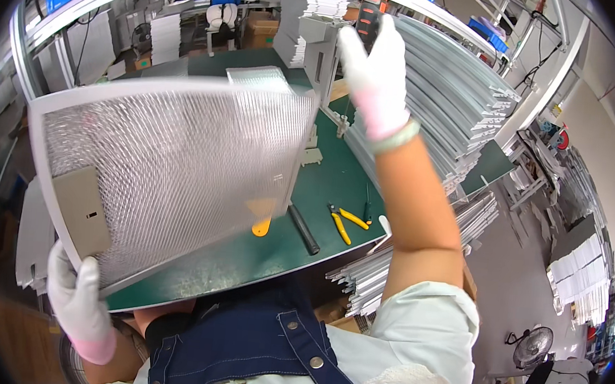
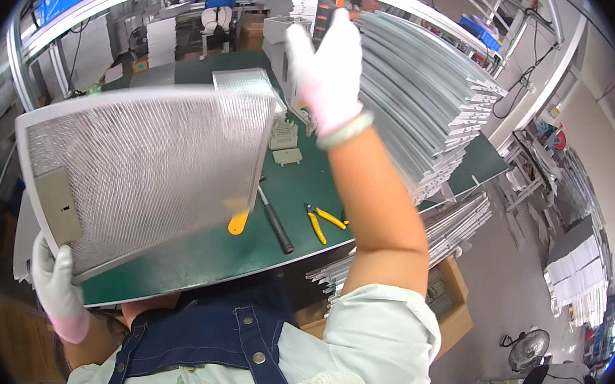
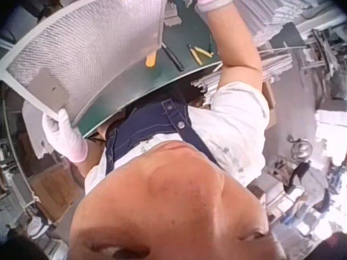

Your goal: The person assembles metal mesh panels into rectangular frames. They place a mesh sheet on a workbench, position a frame around it, and use a hammer to secure the edges. The person then uses a handheld power tool to further fasten the frame. This process is repeated for multiple units, with finished frames stacked on the table.

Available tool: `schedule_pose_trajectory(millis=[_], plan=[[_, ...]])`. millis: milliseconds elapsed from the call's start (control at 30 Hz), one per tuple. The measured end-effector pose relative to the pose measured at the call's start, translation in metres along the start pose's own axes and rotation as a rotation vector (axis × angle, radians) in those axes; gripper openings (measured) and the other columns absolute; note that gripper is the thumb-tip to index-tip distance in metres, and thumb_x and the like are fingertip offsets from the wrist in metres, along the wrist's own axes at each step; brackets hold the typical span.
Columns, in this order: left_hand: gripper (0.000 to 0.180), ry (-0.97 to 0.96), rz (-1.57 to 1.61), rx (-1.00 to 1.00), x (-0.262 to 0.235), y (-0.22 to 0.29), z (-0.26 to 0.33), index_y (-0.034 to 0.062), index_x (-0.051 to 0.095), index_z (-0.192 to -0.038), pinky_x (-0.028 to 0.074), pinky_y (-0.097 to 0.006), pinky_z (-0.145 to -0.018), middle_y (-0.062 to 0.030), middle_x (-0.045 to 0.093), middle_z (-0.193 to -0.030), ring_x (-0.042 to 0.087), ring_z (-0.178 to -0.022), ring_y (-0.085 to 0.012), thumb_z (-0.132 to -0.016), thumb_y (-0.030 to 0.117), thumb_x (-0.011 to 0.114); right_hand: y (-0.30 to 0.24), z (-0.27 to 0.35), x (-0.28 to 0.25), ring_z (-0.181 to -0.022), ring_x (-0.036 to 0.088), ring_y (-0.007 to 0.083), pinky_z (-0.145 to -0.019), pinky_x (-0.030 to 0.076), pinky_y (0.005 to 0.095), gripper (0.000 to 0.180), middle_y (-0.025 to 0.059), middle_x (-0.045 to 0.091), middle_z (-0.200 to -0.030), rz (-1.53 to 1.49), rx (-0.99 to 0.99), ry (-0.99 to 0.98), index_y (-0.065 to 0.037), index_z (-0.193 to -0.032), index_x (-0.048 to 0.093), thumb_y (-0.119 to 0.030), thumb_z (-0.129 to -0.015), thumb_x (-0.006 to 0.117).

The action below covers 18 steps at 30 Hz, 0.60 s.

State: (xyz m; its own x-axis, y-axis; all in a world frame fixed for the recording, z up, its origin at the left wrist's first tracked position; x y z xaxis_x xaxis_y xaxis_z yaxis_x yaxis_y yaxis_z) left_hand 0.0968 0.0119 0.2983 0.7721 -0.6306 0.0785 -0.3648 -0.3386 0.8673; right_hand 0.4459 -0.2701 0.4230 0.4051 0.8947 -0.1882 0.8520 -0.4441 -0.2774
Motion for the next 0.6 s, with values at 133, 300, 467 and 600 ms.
schedule_pose_trajectory(millis=[133,300,467,600], plan=[[0.044,-0.463,-0.029,0.316,0.086,-0.007,0.033,-0.0048,0.054,-0.127,0.05,-0.035,-0.085,-0.0166,0.059,-0.119,0.06,-0.098,-0.0241,-0.085,0.005,0.064,-0.114,0.12,-0.01,-0.123,0.054,0.0405,-0.101,0.046,0.0478,0.083,0.0263,0.05,-0.139,-0.694,-0.172,-0.669,0.004,-0.137,0.047,-0.031,-0.071,0.084],[0.065,-0.921,0.017,0.848,0.205,0.022,0.057,-0.0041,0.055,-0.122,0.05,-0.049,-0.092,-0.0276,0.054,-0.118,0.057,-0.105,-0.0474,-0.068,0.022,0.079,-0.099,0.177,-0.057,-0.086,0.069,0.0214,-0.076,0.055,0.0342,0.028,0.0115,0.069,-0.097,-0.716,0.298,-0.693,0.0,-0.101,0.069,-0.018,-0.083,0.079],[0.06,-1.022,-0.133,0.978,0.208,0.014,0.031,-0.0008,0.056,-0.116,0.045,-0.058,-0.094,-0.0263,0.051,-0.124,0.052,-0.111,-0.0517,-0.067,0.024,0.08,-0.008,0.084,-0.169,-0.096,0.064,0.0174,-0.086,0.053,0.0327,0.048,0.008,0.066,-0.108,-0.714,0.496,0.088,0.002,-0.138,0.05,-0.006,-0.091,0.061],[0.065,-0.9,-0.27,0.894,0.198,-0.007,0.009,0.0014,0.055,-0.123,0.042,-0.06,-0.098,-0.0265,0.051,-0.128,0.05,-0.116,-0.0531,-0.066,0.022,0.078,0.103,-0.023,-0.252,-0.107,0.065,0.0218,-0.093,0.054,0.0376,0.038,0.0135,0.067,-0.114,-0.46,0.467,0.534,0.004,-0.132,0.054,-0.018,-0.101,0.057]])
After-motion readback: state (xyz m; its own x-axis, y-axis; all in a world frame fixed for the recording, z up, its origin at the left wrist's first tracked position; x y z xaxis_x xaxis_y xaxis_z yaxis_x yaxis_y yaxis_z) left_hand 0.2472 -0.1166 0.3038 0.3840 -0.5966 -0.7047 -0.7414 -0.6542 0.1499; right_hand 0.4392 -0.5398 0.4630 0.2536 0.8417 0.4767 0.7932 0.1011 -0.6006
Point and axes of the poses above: each hand's wrist, its own z-axis away from the middle knuckle, its own x-axis out of the palm, y = z × x, the point moved 6 cm from there along -z, towards the middle knuckle
